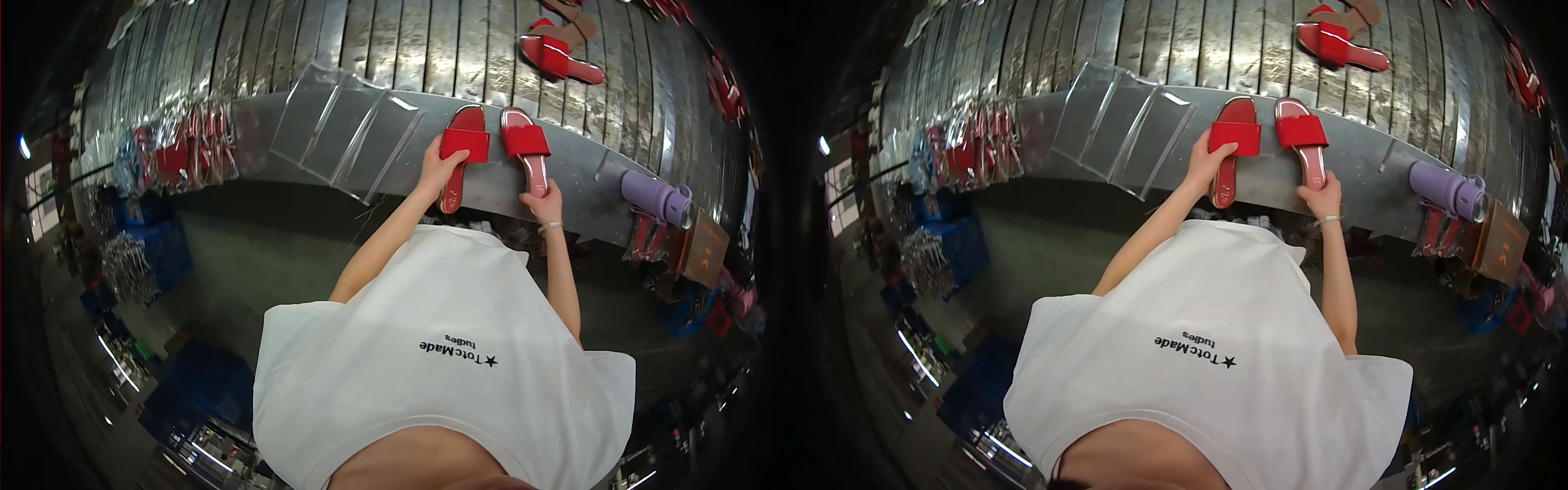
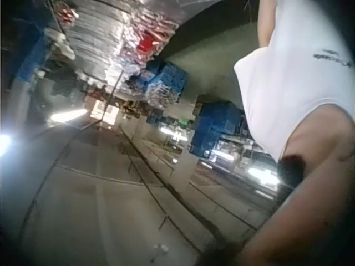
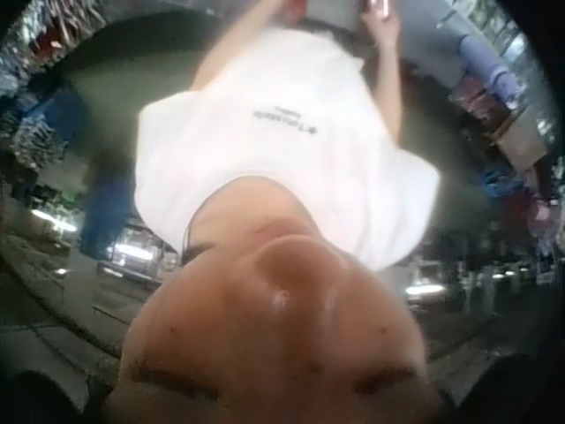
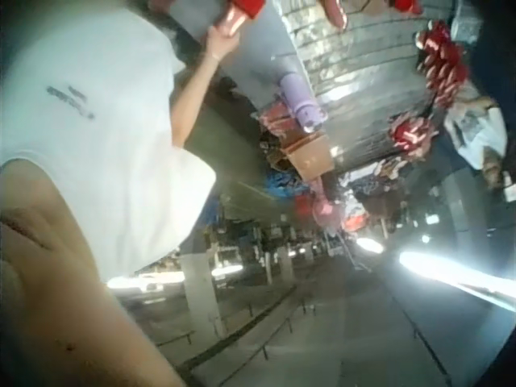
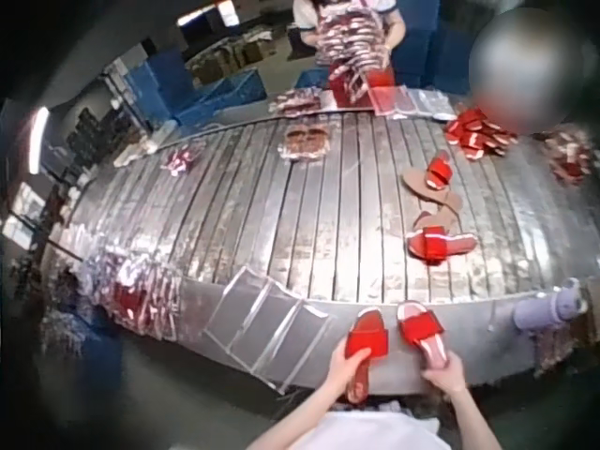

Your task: The person repeatedly picks up pairs of red slides from a metal slatted table and places them into clear plastic bags. The person handles the shoes one pair at a time, opening the bags and inserting the footwear. Other workers are visible in the background performing similar tasks.

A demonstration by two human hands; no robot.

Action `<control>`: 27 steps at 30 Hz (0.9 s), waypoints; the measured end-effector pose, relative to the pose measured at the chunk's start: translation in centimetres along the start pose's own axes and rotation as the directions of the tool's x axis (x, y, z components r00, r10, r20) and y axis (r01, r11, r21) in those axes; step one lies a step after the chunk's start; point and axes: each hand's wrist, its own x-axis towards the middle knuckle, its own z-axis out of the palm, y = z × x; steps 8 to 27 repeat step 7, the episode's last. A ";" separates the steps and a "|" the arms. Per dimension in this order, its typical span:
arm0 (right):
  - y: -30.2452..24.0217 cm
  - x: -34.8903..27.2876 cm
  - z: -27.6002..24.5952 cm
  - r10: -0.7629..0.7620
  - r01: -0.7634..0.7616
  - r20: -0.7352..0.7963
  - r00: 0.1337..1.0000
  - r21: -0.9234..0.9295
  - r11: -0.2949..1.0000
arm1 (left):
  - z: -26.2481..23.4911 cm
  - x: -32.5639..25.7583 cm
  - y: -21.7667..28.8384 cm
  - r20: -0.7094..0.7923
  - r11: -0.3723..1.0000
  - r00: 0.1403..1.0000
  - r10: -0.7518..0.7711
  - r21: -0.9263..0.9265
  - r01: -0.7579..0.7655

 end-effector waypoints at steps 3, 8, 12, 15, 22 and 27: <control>-9.8 -2.9 2.8 0.045 -0.149 0.221 0.974 0.479 0.865 | -0.1 -0.6 -1.6 -0.066 0.941 0.997 0.031 -0.334 -0.051; -13.5 -4.0 10.0 -0.212 0.209 -0.066 0.975 0.602 0.771 | -1.4 -1.7 2.2 0.110 0.638 0.993 0.049 -0.768 0.054; -13.5 -4.0 10.0 -0.212 0.209 -0.066 0.975 0.602 0.771 | -1.4 -1.7 2.2 0.110 0.638 0.993 0.049 -0.768 0.054; -13.5 -4.0 10.0 -0.212 0.209 -0.066 0.975 0.602 0.771 | -1.4 -1.7 2.2 0.110 0.638 0.993 0.049 -0.768 0.054; -13.5 -4.0 10.0 -0.212 0.209 -0.066 0.975 0.602 0.771 | -1.4 -1.7 2.2 0.110 0.638 0.993 0.049 -0.768 0.054; -13.5 -4.0 10.0 -0.212 0.209 -0.066 0.975 0.602 0.771 | -1.4 -1.7 2.2 0.110 0.638 0.993 0.049 -0.768 0.054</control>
